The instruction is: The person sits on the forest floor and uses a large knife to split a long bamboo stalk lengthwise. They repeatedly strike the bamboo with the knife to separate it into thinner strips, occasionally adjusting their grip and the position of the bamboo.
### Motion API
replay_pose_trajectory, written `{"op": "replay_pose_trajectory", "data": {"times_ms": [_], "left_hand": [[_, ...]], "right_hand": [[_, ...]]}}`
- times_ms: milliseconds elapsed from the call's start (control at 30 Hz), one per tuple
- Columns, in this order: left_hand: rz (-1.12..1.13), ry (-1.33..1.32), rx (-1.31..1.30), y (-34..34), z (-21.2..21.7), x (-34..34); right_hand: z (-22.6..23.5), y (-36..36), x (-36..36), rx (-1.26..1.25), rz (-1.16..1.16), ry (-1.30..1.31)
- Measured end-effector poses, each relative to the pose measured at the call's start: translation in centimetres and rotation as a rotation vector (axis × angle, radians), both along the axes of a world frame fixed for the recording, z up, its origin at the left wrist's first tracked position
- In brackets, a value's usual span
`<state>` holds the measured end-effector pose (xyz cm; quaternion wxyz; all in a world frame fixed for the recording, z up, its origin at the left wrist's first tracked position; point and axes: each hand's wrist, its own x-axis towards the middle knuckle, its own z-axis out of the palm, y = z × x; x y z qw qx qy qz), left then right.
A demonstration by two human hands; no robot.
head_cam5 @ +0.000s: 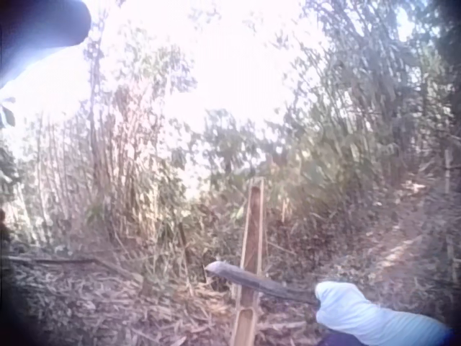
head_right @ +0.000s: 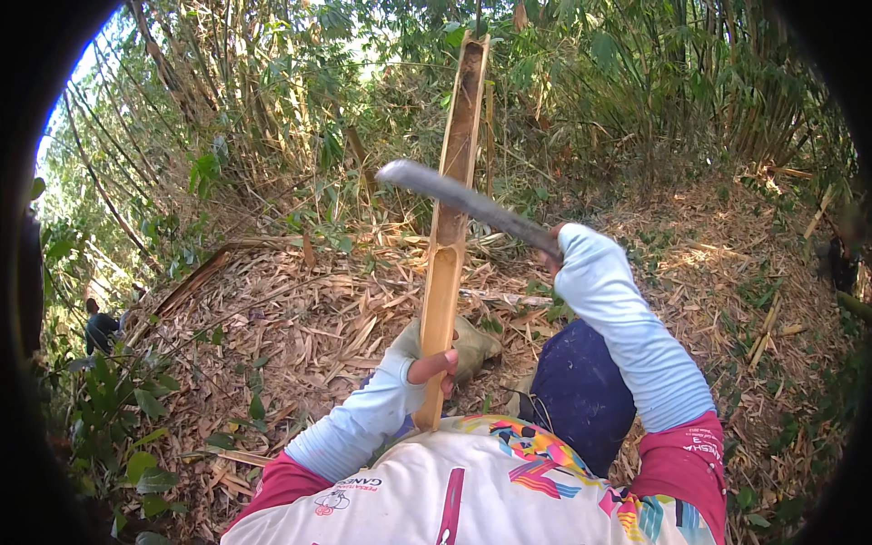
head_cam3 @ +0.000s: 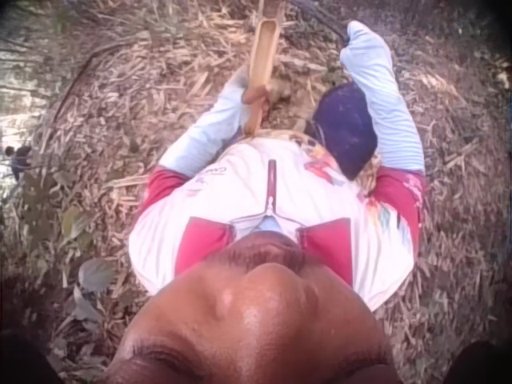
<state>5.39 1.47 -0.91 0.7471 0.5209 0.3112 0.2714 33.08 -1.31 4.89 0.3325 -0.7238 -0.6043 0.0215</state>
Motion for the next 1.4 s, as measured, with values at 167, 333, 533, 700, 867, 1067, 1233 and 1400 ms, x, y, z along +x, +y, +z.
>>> {"op": "replay_pose_trajectory", "data": {"times_ms": [167,333,533,700,867,1067,1233,1400], "left_hand": [[0.058,-0.065,0.016,-0.5,-1.2,0.5],[0.092,0.051,0.012,-2.1,-1.7,0.0],[0.136,0.043,0.028,-2.9,-0.9,-0.6],[0.13,0.027,0.074,-3.4,-1.7,-0.8],[0.176,0.063,0.053,-3.2,-0.7,-0.4],[0.169,0.002,0.074,-3.2,-1.7,-0.6],[0.21,0.009,0.033,-3.5,-1.9,-1.3],[0.251,-0.052,0.064,-3.6,-1.4,-0.7]], "right_hand": [[0.1,-0.6,-5.2,-0.34,0.233,-0.355],[-0.8,0.5,-5.7,-0.318,0.315,-0.524],[-1.7,0.9,-5.9,-0.074,0.293,-0.415],[0.6,3.0,-5.0,-0.392,0.239,-0.342],[0.5,1.2,-8.2,-0.599,0.33,-0.515],[1.9,3.9,-7.2,-0.702,0.165,-0.421],[0.1,2.0,-9.0,-0.564,0.351,-0.545],[-8.0,4.6,-4.2,-0.381,0.26,-0.35]]}}
